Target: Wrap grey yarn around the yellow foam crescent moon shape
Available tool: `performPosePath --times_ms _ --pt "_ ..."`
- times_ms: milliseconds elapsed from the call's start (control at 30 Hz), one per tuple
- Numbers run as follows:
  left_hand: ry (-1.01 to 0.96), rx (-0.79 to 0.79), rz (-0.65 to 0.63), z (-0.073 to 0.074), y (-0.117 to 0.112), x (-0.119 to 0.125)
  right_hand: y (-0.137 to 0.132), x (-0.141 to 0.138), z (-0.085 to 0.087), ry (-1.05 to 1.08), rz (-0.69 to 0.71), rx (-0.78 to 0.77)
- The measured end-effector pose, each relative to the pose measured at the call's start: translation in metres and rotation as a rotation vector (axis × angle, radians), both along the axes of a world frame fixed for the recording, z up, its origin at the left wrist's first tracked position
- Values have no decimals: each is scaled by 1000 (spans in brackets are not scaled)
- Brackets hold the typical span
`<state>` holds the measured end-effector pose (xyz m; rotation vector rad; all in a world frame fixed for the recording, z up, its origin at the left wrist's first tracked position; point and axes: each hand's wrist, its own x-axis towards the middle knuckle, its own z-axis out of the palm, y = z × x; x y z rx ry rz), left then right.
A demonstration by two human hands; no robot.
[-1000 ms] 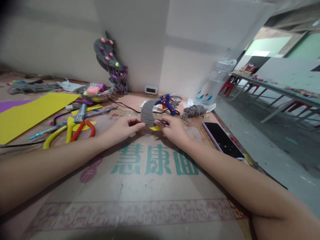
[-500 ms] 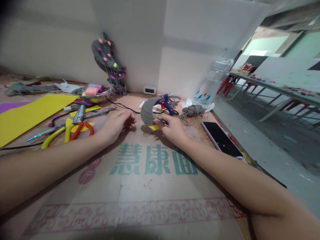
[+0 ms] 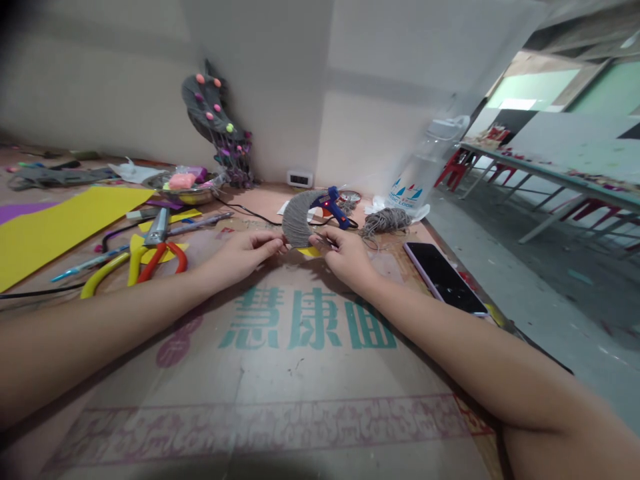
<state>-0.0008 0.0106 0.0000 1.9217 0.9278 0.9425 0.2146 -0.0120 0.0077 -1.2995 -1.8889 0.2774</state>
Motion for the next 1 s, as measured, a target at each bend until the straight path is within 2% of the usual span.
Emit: performPosePath --times_ms 133,500,633,800,1000 --pt "50 -18 -41 -1 0 -2 0 0 0 -9 5 10" --pt "72 39 -18 -8 5 0 -1 0 0 -38 4 15" --pt "-11 8 -46 -5 4 1 0 0 0 -31 21 25" --pt "26 -9 -103 -1 -2 0 -1 -1 1 -38 -6 3" --pt "66 0 -29 -3 -2 0 -1 -1 1 -48 -6 -1"
